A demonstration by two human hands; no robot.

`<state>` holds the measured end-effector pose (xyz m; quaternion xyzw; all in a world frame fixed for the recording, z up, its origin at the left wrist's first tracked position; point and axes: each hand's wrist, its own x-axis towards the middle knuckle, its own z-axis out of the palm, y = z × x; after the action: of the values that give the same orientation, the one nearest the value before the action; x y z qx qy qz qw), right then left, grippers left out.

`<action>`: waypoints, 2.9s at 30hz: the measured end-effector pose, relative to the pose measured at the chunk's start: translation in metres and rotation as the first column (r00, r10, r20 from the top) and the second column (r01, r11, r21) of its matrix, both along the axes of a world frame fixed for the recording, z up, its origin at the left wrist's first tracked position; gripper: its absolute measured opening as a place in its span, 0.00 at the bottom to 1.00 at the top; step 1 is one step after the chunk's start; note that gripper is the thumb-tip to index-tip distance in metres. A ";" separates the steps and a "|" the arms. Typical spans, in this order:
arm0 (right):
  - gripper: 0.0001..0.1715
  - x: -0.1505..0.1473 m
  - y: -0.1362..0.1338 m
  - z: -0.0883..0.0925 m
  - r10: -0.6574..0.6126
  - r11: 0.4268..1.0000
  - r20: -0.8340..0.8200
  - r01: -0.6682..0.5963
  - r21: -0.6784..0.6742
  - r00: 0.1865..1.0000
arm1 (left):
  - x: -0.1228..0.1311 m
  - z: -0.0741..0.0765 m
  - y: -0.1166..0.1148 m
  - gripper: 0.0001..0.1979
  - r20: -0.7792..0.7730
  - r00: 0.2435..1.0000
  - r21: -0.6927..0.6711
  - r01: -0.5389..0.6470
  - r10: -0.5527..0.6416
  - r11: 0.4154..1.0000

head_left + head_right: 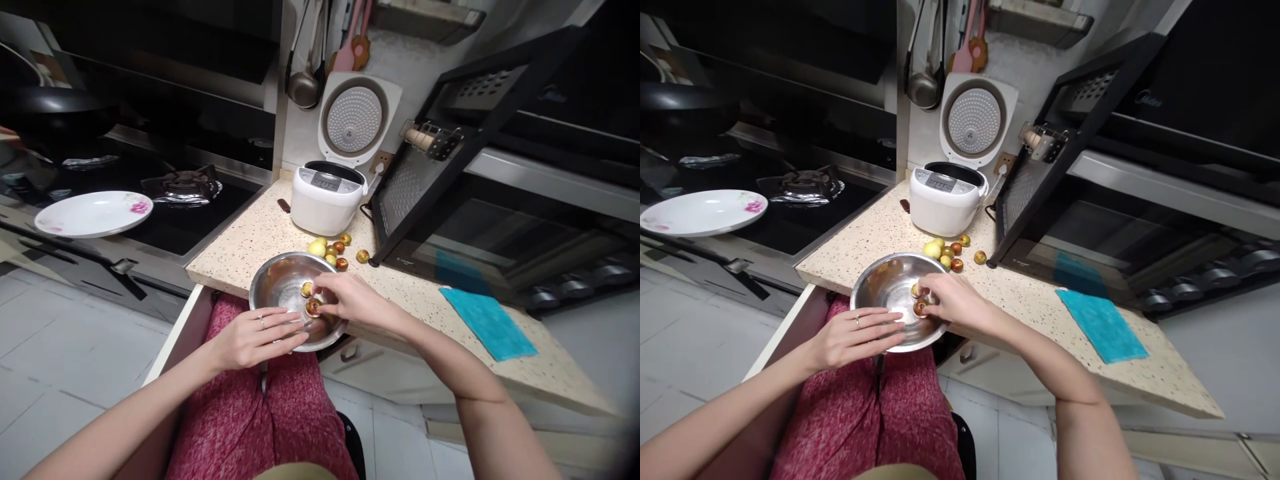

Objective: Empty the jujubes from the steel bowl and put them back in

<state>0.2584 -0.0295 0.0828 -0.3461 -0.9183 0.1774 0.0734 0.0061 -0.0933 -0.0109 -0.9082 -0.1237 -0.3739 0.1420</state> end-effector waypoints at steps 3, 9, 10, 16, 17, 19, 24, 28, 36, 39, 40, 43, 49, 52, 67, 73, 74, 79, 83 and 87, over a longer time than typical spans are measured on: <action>0.05 0.023 0.029 0.009 -0.128 0.991 -0.187 0.132 0.009 0.974 | 0.000 0.000 0.000 0.15 -0.005 1.000 0.001 0.000 0.000 1.000; 0.10 0.078 0.089 -0.024 -0.448 0.775 -0.254 0.514 0.368 0.857 | 0.000 0.001 -0.001 0.16 -0.008 1.000 -0.002 -0.017 0.017 1.000; 0.13 0.083 0.092 -0.033 -0.448 0.765 -0.229 0.503 0.402 0.864 | 0.000 0.001 -0.001 0.15 -0.012 1.000 -0.004 -0.021 0.021 1.000; 0.22 0.087 0.086 -0.061 -0.454 0.784 0.056 0.368 0.501 0.889 | 0.001 -0.001 -0.001 0.14 -0.033 0.999 -0.004 -0.035 0.035 0.999; 0.22 0.086 0.085 -0.062 -0.464 0.785 0.079 0.369 0.498 0.882 | 0.001 -0.001 0.000 0.14 -0.035 0.999 -0.005 -0.038 0.038 0.999; 0.22 0.086 0.082 -0.060 -0.477 0.792 0.103 0.376 0.480 0.873 | 0.001 -0.003 0.000 0.15 -0.042 0.998 -0.011 -0.045 0.044 0.999; 0.11 0.085 0.076 -0.054 -0.489 0.815 0.097 0.414 0.405 0.867 | 0.002 -0.003 0.001 0.14 -0.035 0.998 -0.011 -0.053 0.053 0.999; 0.10 0.083 0.073 -0.057 -0.451 0.844 0.024 0.417 0.336 0.892 | 0.003 0.003 0.000 0.14 -0.058 0.996 -0.009 -0.072 0.071 0.997; 0.16 0.074 0.076 -0.057 -0.240 0.878 -0.436 0.386 0.283 0.867 | 0.002 0.002 0.003 0.12 -0.034 0.996 -0.015 -0.088 0.087 0.996; 0.15 0.063 0.073 -0.052 -0.109 0.911 -0.547 0.304 0.279 0.830 | 0.000 0.000 0.005 0.14 -0.021 0.995 -0.039 -0.094 0.093 0.995; 0.15 0.059 0.071 -0.049 -0.078 0.922 -0.568 0.275 0.271 0.820 | 0.000 0.000 0.005 0.14 -0.018 0.995 -0.045 -0.096 0.095 0.994; 0.17 0.042 0.064 -0.042 -0.001 0.954 -0.576 0.174 0.245 0.817 | 0.001 -0.001 0.005 0.15 -0.007 0.995 -0.052 -0.098 0.098 0.994; 0.21 0.005 0.051 -0.026 0.171 0.979 -0.446 -0.100 0.179 0.879 | 0.002 -0.001 0.005 0.14 0.012 0.996 -0.041 -0.089 0.089 0.995; 0.21 -0.011 0.048 -0.026 0.182 0.981 -0.377 -0.144 0.127 0.908 | 0.003 -0.001 0.005 0.14 0.012 0.996 -0.043 -0.088 0.089 0.995; 0.17 -0.033 0.045 -0.045 0.100 0.993 -0.179 -0.086 0.086 0.979 | 0.003 0.002 0.006 0.14 0.015 0.997 -0.044 -0.079 0.080 0.996; 0.16 -0.011 0.051 -0.021 0.097 0.993 -0.326 -0.068 0.099 0.940 | 0.001 0.001 0.005 0.15 0.008 0.996 -0.059 -0.083 0.084 0.995; 0.14 -0.003 0.055 -0.018 0.091 0.992 -0.373 -0.050 0.116 0.923 | 0.001 0.001 0.005 0.15 0.009 0.997 -0.062 -0.082 0.082 0.995; 0.08 0.044 0.085 -0.027 -0.112 0.942 -0.549 0.265 0.208 0.829 | 0.002 0.000 0.006 0.14 0.022 0.997 -0.056 -0.078 0.080 0.995; 0.11 0.068 0.095 -0.049 -0.230 0.932 -0.458 0.330 0.151 0.859 | 0.002 -0.001 0.006 0.13 0.030 0.997 -0.053 -0.074 0.076 0.996; 0.12 0.073 0.091 -0.052 -0.249 0.947 -0.286 0.294 0.127 0.925 | 0.000 -0.002 0.006 0.14 0.013 0.997 -0.073 -0.078 0.079 0.994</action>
<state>0.3315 0.0612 0.0306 -0.4357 -0.8547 0.1328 0.2490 0.0056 -0.0869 -0.0129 -0.9042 -0.1737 -0.3705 0.1227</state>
